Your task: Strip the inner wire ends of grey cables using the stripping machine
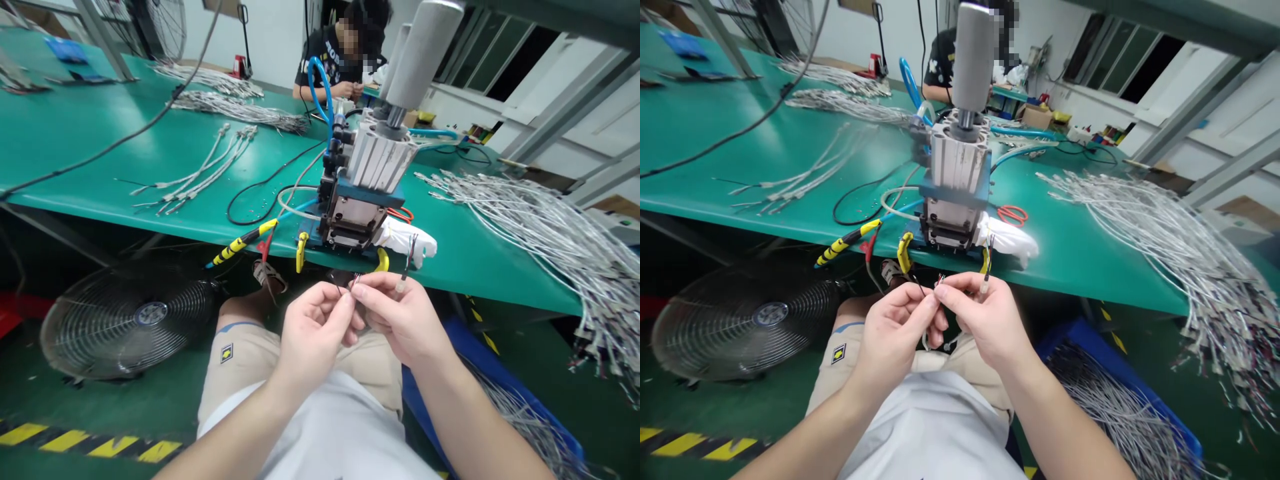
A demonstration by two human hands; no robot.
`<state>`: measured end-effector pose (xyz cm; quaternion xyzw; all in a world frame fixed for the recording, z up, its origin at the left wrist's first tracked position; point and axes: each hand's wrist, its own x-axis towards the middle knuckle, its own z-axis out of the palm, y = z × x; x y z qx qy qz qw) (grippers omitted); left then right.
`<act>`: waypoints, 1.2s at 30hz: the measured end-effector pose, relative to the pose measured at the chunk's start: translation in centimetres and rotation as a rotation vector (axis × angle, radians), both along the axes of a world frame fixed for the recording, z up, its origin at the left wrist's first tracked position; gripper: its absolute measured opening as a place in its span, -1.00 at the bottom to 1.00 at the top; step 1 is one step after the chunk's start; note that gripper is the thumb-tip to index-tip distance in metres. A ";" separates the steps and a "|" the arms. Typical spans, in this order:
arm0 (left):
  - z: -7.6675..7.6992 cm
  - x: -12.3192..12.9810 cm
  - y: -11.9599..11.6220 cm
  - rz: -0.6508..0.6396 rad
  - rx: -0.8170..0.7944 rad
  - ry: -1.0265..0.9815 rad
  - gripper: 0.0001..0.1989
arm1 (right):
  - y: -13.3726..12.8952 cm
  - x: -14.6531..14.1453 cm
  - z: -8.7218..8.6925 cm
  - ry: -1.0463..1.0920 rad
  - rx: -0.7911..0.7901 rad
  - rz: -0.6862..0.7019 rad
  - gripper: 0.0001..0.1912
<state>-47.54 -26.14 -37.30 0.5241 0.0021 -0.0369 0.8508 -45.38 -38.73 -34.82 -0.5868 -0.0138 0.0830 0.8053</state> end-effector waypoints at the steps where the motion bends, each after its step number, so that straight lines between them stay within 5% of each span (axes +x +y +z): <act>1: 0.0 -0.1 0.0 -0.004 0.002 -0.003 -0.83 | 0.0 -0.1 0.1 -0.003 0.000 0.000 -0.82; 11: 0.4 -0.4 0.2 -0.029 -0.002 0.000 -0.86 | 0.1 -0.5 0.5 -0.024 0.000 0.002 -0.84; 20: -1.3 -1.0 1.2 -0.271 0.341 -0.160 -0.79 | 0.0 -0.5 0.4 -0.074 -0.055 -0.048 -0.86; 25: -2.2 -0.6 1.1 -0.343 0.298 -0.106 -0.72 | 0.2 -0.8 -0.1 -0.081 -0.079 0.057 -0.85; 30: -2.3 0.3 1.6 -0.034 0.036 0.056 -0.66 | -0.1 -1.1 -1.3 0.032 0.035 0.163 -0.87; 36: -0.8 0.2 1.9 -0.020 0.180 -0.051 -0.87 | -0.1 -1.4 -2.2 0.162 0.040 0.410 -0.89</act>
